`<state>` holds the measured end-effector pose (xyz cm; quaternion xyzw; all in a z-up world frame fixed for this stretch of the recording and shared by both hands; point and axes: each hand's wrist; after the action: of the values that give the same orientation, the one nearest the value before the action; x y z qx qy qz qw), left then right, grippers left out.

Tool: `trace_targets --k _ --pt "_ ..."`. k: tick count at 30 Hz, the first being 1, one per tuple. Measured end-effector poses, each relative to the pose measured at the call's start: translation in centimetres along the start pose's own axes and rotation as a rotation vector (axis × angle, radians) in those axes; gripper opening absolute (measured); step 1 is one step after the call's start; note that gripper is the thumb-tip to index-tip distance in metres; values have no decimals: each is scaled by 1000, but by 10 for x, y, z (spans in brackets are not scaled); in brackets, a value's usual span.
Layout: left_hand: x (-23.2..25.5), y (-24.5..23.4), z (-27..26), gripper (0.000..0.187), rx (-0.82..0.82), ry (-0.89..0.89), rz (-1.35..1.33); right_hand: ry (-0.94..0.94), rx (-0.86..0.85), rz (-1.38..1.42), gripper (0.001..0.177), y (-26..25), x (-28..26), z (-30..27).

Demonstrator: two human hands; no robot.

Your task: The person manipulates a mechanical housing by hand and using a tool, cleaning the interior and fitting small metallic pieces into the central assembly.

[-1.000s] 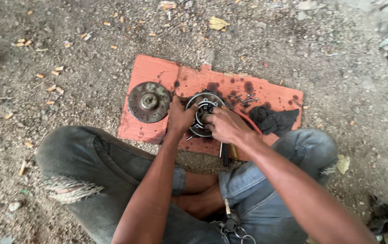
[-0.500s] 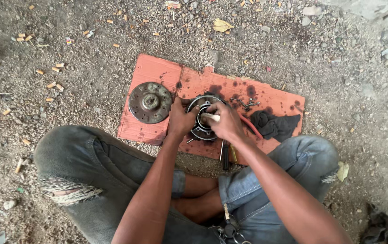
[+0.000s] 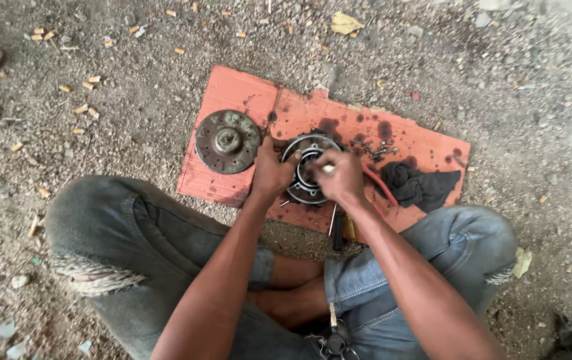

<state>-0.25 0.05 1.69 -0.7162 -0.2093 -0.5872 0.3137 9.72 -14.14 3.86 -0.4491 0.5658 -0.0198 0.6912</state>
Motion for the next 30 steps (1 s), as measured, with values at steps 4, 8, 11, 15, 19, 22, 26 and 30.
trace_targets --k 4,8,11,15,19,22,26,30 --pt "-2 -1 -3 38 -4 47 17 222 -54 45 16 5 2 -3" --pt "0 1 0 38 12 41 31 33 -25 -50 9 3 5 1" --pt "1 0 -2 37 -1 33 -8 20 34 0 9 8 6 -3" --pt "5 -2 -4 36 -10 62 -62 175 38 105 12 11 4 -5" --pt "8 -1 -3 37 -7 37 -38 109 32 43 11 10 4 -3" --pt "5 -3 -6 38 -18 34 -33 115 167 126 11 14 4 -7" --pt "4 -3 -6 39 -2 22 -40 304 43 280 10 20 0 -10" --pt "3 2 -4 39 -6 3 -61 26 217 19 17 15 2 -12"
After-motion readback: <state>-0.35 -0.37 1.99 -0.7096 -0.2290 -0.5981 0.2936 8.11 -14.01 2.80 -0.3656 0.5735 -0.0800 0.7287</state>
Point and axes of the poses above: each hand's wrist, its own z-axis towards the middle knuckle, its own y-axis out of the palm, x = y × z, and after that the axes turned 8 degrees about y, right-handed
